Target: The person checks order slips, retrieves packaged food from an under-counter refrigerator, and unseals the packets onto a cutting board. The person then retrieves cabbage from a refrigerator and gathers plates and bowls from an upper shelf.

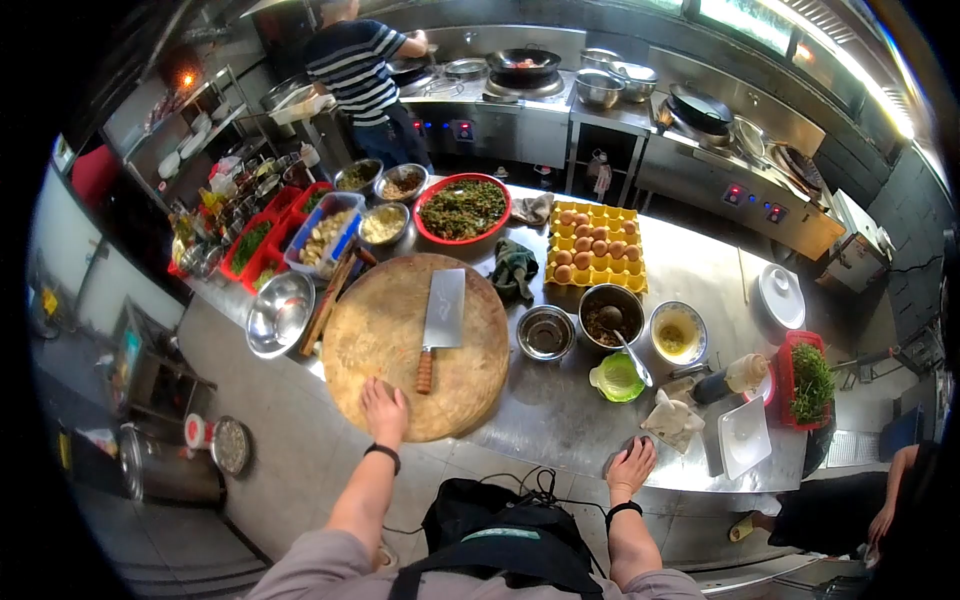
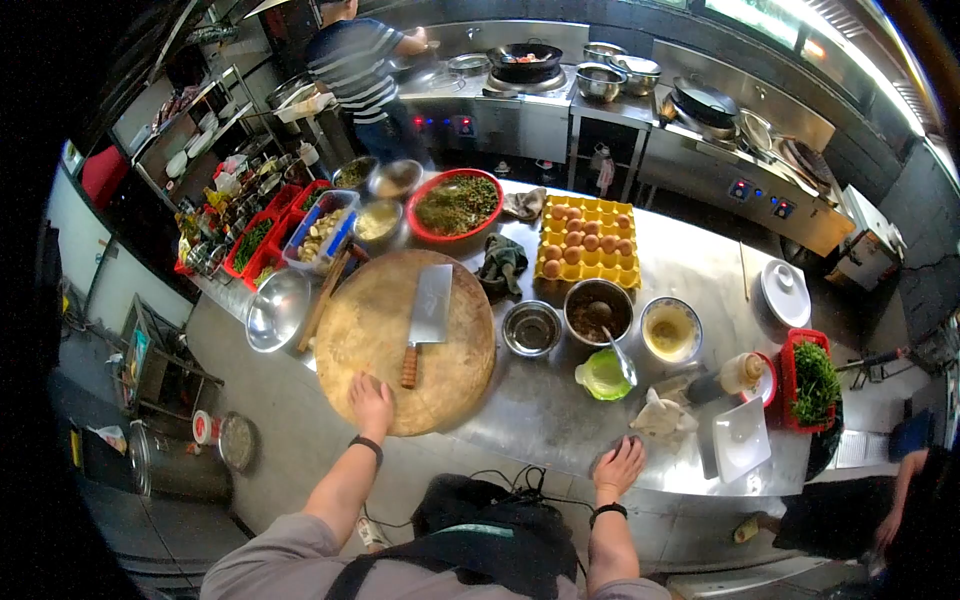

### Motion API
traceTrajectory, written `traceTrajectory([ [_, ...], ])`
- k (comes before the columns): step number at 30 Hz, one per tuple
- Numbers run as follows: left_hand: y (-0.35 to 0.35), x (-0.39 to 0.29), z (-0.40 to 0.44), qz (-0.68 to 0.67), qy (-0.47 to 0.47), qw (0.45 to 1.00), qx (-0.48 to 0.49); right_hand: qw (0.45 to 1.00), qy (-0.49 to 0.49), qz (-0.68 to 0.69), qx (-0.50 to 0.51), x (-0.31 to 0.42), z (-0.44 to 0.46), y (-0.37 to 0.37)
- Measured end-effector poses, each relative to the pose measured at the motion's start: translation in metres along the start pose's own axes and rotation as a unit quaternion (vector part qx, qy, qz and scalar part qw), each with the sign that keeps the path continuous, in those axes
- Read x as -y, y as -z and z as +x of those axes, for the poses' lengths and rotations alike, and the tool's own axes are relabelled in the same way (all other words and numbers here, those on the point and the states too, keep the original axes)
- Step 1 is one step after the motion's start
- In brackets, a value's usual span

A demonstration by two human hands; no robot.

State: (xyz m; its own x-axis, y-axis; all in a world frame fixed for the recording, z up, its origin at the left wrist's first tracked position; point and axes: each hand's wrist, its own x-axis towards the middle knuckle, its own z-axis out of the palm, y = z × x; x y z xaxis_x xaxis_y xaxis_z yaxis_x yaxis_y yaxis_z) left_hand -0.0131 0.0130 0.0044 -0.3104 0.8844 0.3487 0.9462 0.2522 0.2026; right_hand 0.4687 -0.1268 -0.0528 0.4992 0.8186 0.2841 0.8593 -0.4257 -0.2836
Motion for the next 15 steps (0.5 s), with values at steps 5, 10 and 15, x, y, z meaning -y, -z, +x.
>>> traceTrajectory([
  [5, -0.0005, 0.0004, -0.0001, 0.002, -0.008, 1.000, -0.008, 1.000, 0.002, 0.006, -0.001, 0.0000, 0.0004, 0.0009],
  [10, 0.0010, -0.0007, 0.0001, 0.002, -0.009, 1.000, -0.013, 1.000, 0.006, 0.005, -0.006, -0.0010, 0.0004, -0.0005],
  [15, 0.0014, -0.0011, 0.0003, 0.002, -0.006, 1.000, -0.006, 1.000, 0.007, 0.003, -0.005, -0.0019, 0.0008, -0.0015],
])
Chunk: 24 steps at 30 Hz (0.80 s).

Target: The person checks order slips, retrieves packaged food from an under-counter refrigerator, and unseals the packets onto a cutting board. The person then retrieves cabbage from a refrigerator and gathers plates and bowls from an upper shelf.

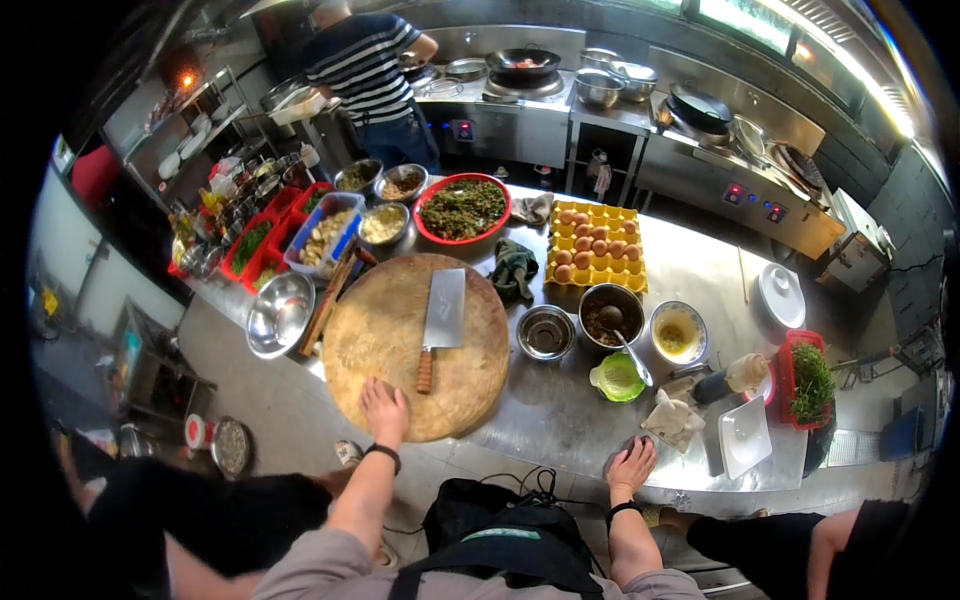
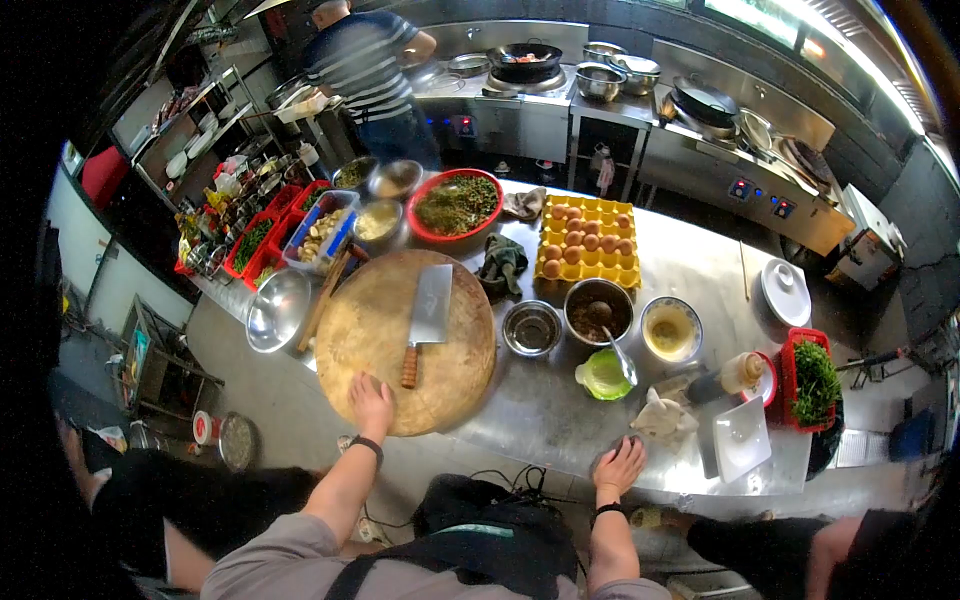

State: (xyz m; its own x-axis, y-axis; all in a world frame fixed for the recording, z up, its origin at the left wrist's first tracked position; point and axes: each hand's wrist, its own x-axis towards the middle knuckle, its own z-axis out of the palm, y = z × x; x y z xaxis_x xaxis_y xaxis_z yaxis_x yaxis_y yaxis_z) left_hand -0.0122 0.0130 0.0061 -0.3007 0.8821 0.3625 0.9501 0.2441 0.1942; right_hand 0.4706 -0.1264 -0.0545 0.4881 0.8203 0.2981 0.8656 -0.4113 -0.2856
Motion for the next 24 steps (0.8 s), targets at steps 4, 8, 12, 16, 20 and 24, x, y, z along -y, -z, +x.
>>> traceTrajectory([
  [4, -0.003, 0.003, -0.001, 0.003, -0.003, 1.000, -0.001, 1.000, 0.000, 0.005, -0.002, 0.001, 0.000, 0.001],
  [8, -0.005, 0.006, -0.002, 0.007, 0.008, 1.000, 0.005, 1.000, 0.009, 0.008, 0.001, 0.001, -0.001, 0.001],
  [12, -0.018, 0.012, -0.004, 0.037, 0.014, 0.999, 0.021, 1.000, 0.010, -0.013, 0.014, -0.001, -0.006, -0.006],
  [16, -0.010, 0.011, -0.002, 0.054, 0.035, 0.997, 0.034, 0.999, 0.025, -0.017, -0.020, -0.009, -0.007, -0.019],
  [20, 0.000, 0.009, -0.001, 0.021, 0.031, 0.999, 0.035, 0.999, 0.035, -0.015, -0.014, -0.007, -0.010, -0.012],
  [24, 0.000, 0.009, -0.002, 0.000, 0.027, 0.999, 0.023, 0.999, 0.038, -0.017, -0.018, -0.008, -0.008, -0.012],
])
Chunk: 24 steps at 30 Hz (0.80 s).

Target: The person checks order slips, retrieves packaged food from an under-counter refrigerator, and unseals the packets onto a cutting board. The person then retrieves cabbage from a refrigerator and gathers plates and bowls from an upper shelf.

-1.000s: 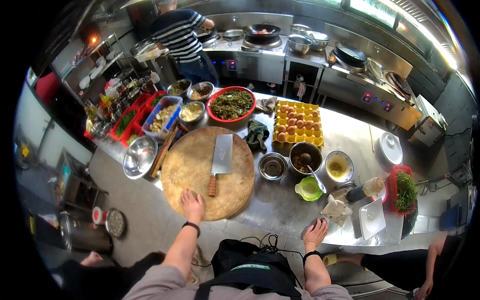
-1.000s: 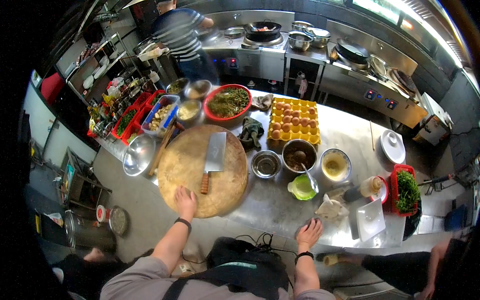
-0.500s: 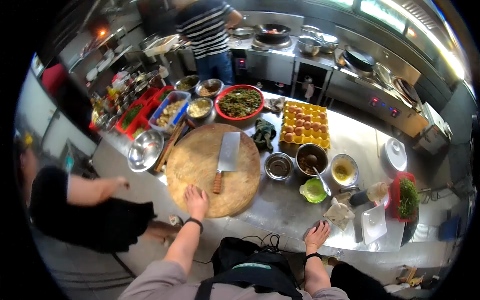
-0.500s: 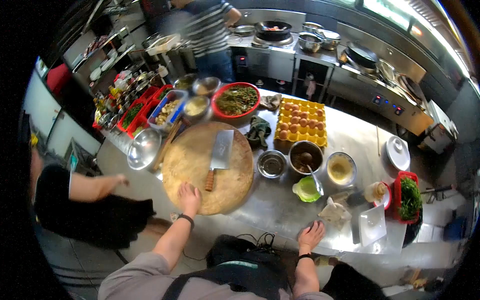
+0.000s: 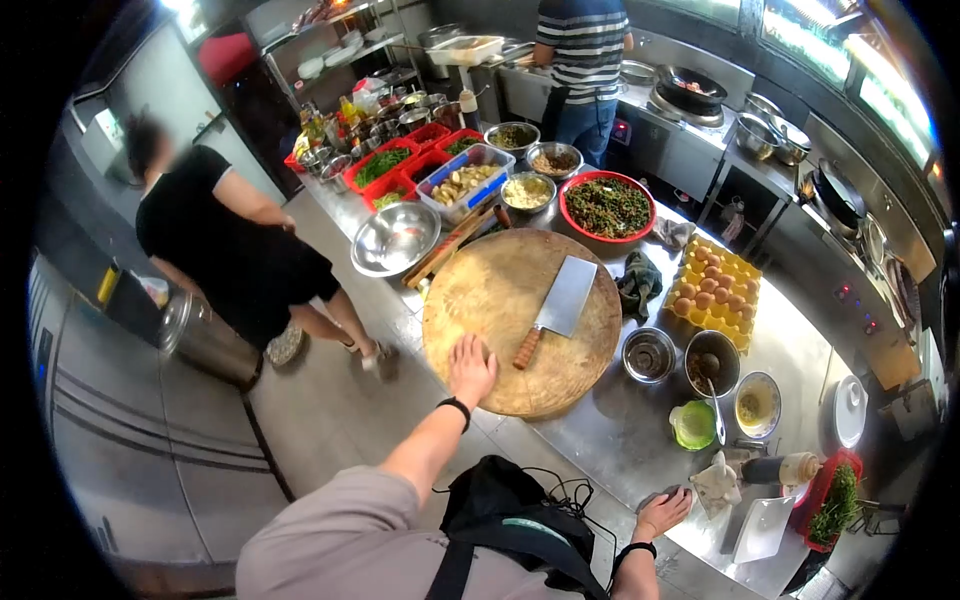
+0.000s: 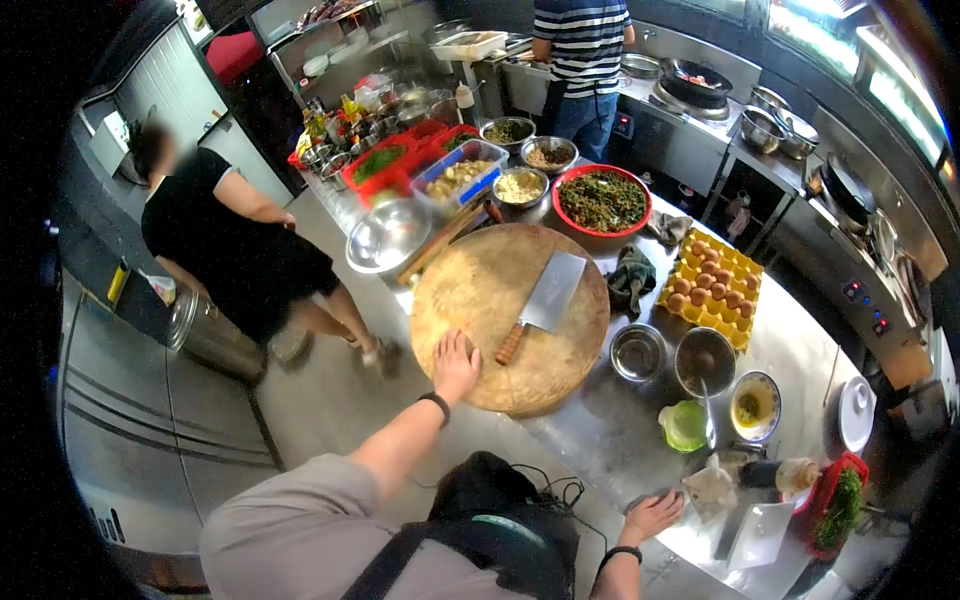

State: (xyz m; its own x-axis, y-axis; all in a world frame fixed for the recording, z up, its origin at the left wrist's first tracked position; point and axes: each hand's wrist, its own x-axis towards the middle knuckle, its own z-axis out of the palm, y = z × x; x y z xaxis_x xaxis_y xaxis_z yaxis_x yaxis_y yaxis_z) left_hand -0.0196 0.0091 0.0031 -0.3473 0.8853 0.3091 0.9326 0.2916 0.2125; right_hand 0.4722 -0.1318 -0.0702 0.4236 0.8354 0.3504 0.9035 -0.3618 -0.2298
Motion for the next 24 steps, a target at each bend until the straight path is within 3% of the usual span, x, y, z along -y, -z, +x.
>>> traceTrajectory([
  [24, 0.004, 0.000, 0.005, -0.010, 0.025, 0.999, 0.027, 1.000, -0.005, 0.002, 0.007, 0.005, 0.000, -0.003],
])
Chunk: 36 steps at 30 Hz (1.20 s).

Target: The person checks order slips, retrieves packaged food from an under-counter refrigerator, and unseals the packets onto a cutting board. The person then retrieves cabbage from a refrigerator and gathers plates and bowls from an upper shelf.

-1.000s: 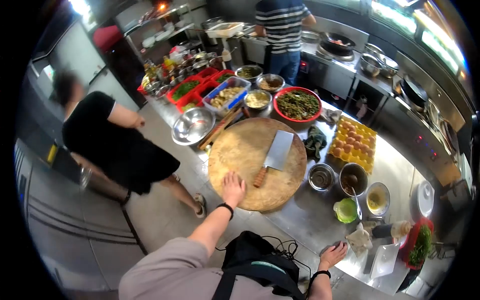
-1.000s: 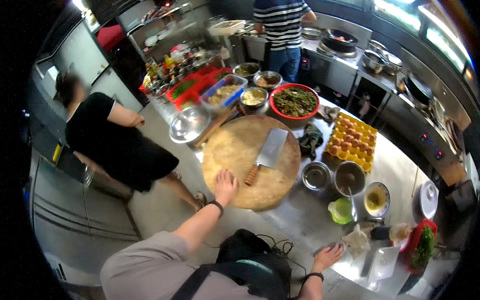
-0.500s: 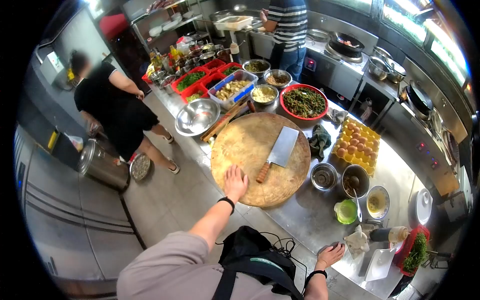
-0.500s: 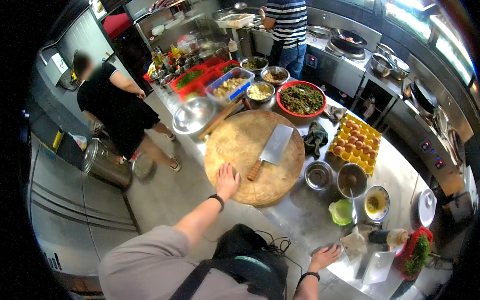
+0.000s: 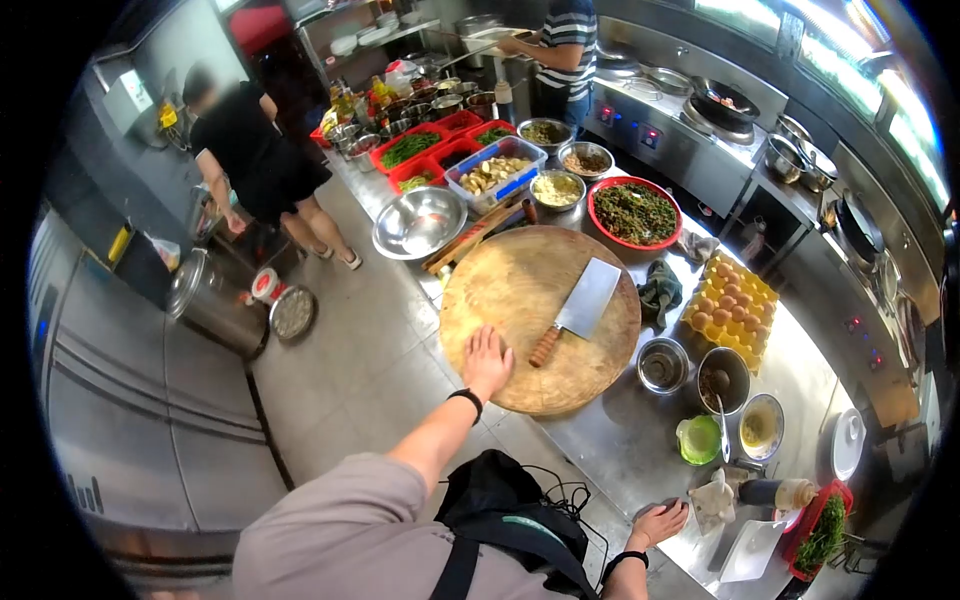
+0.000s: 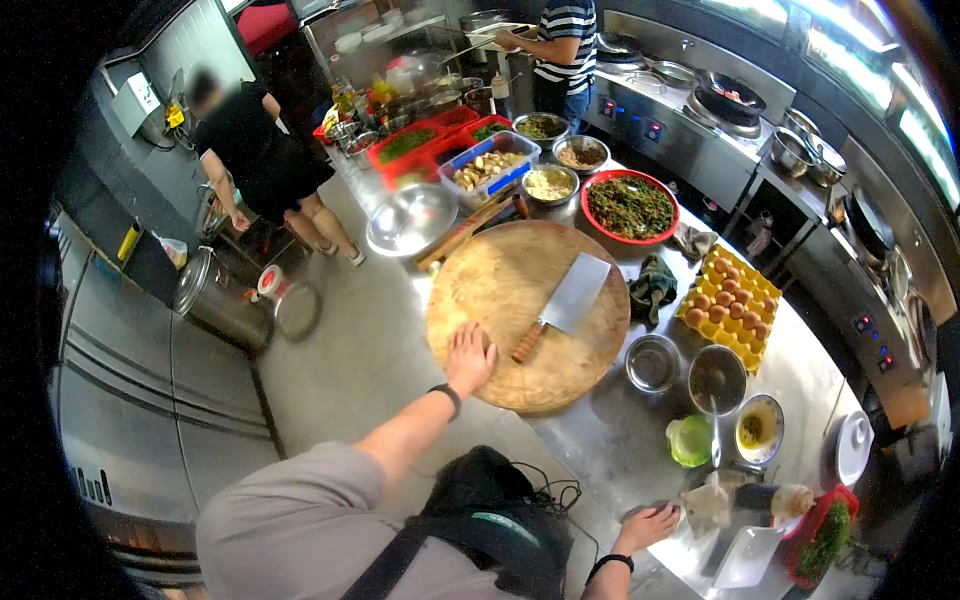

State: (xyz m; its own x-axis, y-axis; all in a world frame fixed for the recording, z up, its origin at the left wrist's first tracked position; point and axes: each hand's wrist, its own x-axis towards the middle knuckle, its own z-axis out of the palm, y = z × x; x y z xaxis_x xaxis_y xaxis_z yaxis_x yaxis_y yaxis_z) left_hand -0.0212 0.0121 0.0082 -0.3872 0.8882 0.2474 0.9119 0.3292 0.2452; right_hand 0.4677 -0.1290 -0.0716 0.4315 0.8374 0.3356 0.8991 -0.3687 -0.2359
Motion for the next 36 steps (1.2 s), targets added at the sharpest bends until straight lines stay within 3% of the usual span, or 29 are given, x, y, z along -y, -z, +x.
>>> traceTrajectory([
  [31, 0.007, 0.000, 0.000, 0.003, 0.010, 1.000, -0.005, 0.999, 0.027, -0.026, -0.021, -0.019, -0.005, -0.028],
  [36, 0.007, 0.000, 0.000, -0.006, 0.016, 1.000, 0.004, 0.990, 0.085, -0.075, -0.082, -0.011, 0.000, -0.022],
])
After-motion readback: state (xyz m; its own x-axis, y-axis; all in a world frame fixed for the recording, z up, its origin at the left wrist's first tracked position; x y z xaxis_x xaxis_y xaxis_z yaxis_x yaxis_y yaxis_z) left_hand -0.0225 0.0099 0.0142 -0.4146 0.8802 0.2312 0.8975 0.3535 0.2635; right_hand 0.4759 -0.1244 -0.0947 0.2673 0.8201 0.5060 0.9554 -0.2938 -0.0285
